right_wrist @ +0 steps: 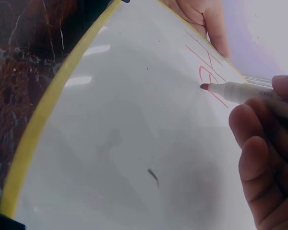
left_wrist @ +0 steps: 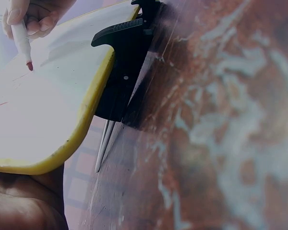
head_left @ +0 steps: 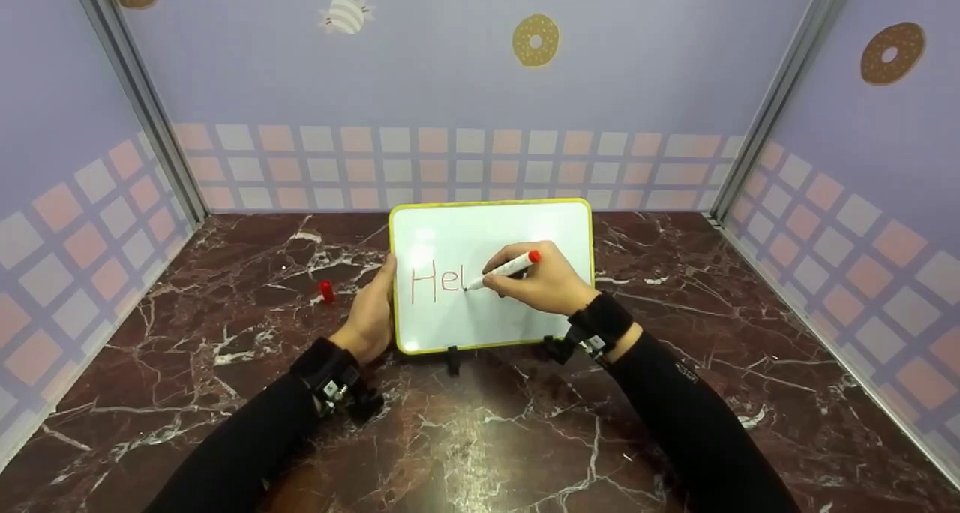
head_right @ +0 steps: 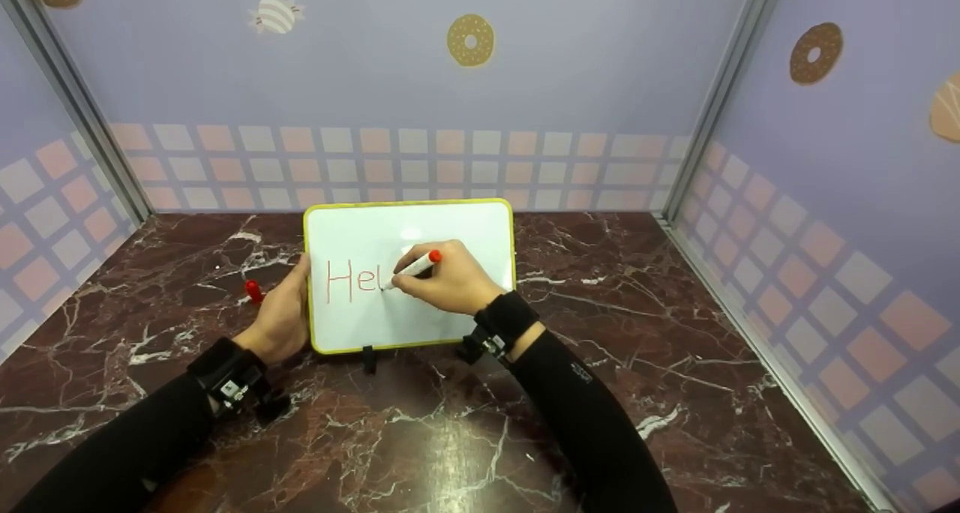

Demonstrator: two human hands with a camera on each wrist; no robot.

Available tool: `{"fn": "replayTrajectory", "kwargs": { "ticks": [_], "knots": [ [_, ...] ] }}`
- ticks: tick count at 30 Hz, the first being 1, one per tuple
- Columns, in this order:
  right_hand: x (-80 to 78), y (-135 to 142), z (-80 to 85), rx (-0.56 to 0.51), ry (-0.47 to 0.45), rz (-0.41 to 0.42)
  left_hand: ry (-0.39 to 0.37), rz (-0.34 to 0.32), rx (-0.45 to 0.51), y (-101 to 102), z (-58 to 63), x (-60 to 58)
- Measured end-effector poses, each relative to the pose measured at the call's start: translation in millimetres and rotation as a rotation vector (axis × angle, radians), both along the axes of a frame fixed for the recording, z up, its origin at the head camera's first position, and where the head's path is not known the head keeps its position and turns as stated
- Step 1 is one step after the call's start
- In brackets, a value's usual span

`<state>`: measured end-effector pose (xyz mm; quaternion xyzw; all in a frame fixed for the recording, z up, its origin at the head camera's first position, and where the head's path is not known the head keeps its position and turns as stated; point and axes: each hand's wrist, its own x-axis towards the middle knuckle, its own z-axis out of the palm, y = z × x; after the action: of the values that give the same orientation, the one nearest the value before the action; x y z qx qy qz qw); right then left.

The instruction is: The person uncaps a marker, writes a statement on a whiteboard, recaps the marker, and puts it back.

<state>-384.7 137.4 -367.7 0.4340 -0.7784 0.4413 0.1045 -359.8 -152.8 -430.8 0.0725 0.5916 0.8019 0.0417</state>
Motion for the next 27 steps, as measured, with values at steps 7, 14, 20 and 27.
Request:
{"fn": "replayTrajectory", "kwargs": {
  "ticks": [7, 14, 20, 27],
  "knots": [
    [-1.1, 1.5, 1.1, -0.052, -0.025, 0.012, -0.001, 0.002, -0.010, -0.4, 0.5, -0.3],
    [-3.2, 4.0, 2.5, -0.103, -0.007, -0.009, -0.013, 0.014, -0.012, -0.1, 0.0, -0.4],
    [-4.3, 5.0, 3.6, -0.119, 0.048, -0.037, -0.015, 0.013, -0.004, 0.1, 0.6, 0.8],
    [-7.0, 5.9, 2.9, -0.133, 0.086, -0.052, -0.009, 0.011, -0.005, 0.0, 0.2, 0.7]
  ]
}}
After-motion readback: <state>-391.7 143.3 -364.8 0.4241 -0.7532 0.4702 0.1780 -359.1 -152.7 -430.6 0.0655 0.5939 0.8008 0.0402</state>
